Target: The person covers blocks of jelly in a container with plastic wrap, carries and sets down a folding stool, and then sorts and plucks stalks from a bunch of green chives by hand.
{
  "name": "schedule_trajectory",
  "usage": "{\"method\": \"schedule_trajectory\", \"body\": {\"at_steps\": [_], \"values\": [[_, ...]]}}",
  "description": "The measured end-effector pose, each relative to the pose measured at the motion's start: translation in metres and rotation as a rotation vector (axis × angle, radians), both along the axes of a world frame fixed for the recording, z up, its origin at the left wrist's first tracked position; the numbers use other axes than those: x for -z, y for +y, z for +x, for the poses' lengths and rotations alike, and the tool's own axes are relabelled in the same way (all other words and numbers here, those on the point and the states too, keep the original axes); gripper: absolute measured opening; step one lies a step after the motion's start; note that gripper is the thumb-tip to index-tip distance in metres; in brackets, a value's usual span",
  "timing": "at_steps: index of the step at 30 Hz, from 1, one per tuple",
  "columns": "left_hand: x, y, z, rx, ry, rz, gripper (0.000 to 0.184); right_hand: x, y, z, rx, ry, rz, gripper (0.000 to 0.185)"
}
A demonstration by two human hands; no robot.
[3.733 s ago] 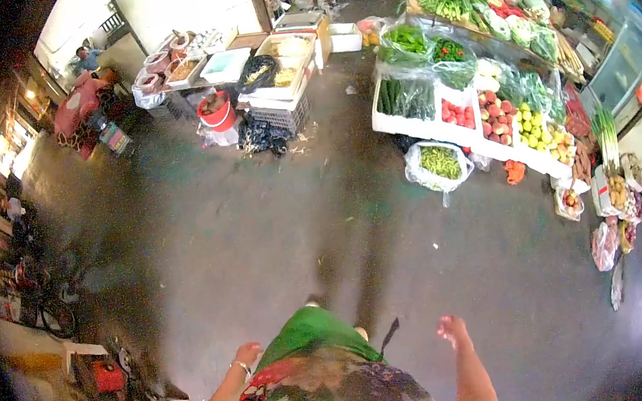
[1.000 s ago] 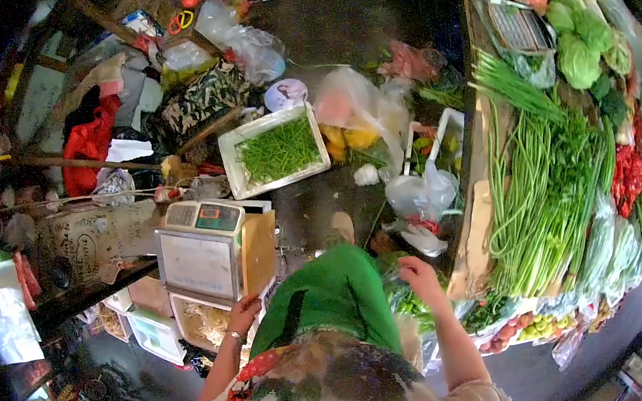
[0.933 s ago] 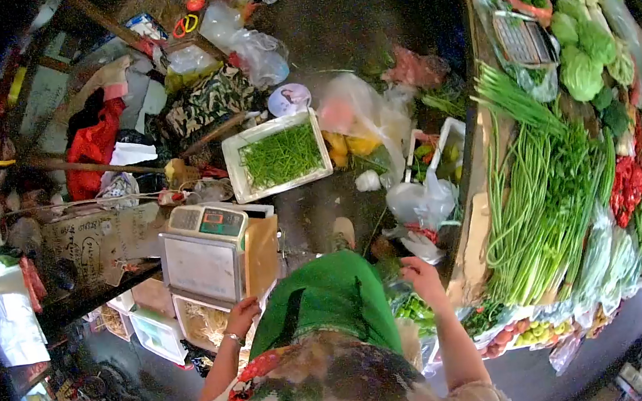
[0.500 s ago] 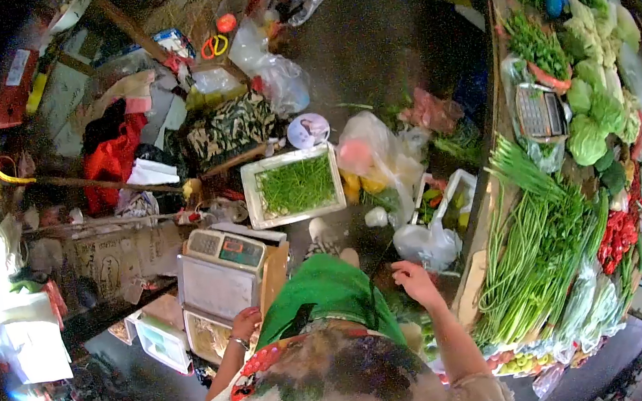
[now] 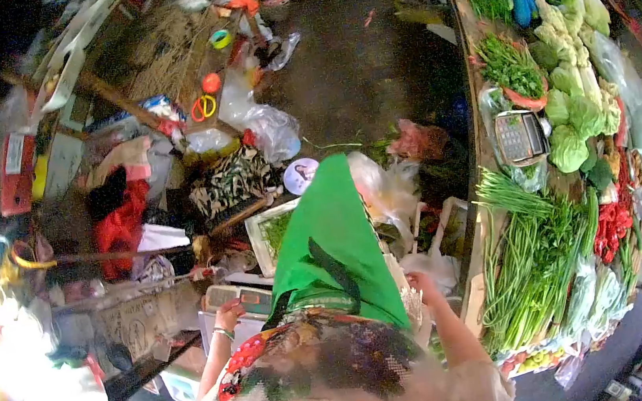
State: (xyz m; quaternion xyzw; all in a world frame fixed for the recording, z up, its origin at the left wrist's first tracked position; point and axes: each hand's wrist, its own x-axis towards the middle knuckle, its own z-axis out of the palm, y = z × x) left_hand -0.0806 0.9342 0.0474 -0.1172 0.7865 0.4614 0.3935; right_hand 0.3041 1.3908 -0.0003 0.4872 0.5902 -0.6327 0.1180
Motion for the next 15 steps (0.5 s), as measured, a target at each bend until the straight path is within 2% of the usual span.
{"method": "schedule_trajectory", "body": {"at_steps": [1, 2, 3, 5, 6, 8, 10, 15], "values": [[0.005, 0.008, -0.016, 0.016, 0.029, 0.05, 0.031, 0.033, 0.002, 0.008, 0.038, 0.059, -0.034, 0.037], [-0.029, 0.042, -0.027, 0.011, -0.018, -0.081, 0.034, 0.062, 0.005, 0.012, 0.075, 0.094, -0.066, 0.037], [-0.029, 0.057, -0.039, 0.021, 0.036, 0.03, 0.031, 0.07, 0.012, 0.006, 0.098, 0.12, -0.093, 0.037], [-0.033, 0.088, -0.059, 0.008, -0.035, 0.011, 0.03, 0.086, 0.026, -0.005, 0.143, 0.17, -0.149, 0.036], [-0.037, 0.109, -0.07, 0.005, -0.07, 0.017, 0.029, 0.09, 0.038, -0.018, 0.221, 0.125, -0.25, 0.036], [-0.038, 0.147, -0.094, 0.035, -0.095, 0.017, 0.03, 0.079, 0.069, -0.046, -0.069, 0.097, -0.038, 0.034], [-0.032, 0.19, -0.123, 0.098, -0.09, -0.001, 0.032, 0.072, 0.105, -0.08, -0.221, 0.072, 0.111, 0.032], [-0.005, 0.367, -0.235, 0.329, -0.025, -0.115, 0.035, 0.083, 0.211, -0.189, -0.039, 0.004, 0.044, 0.035]]}}
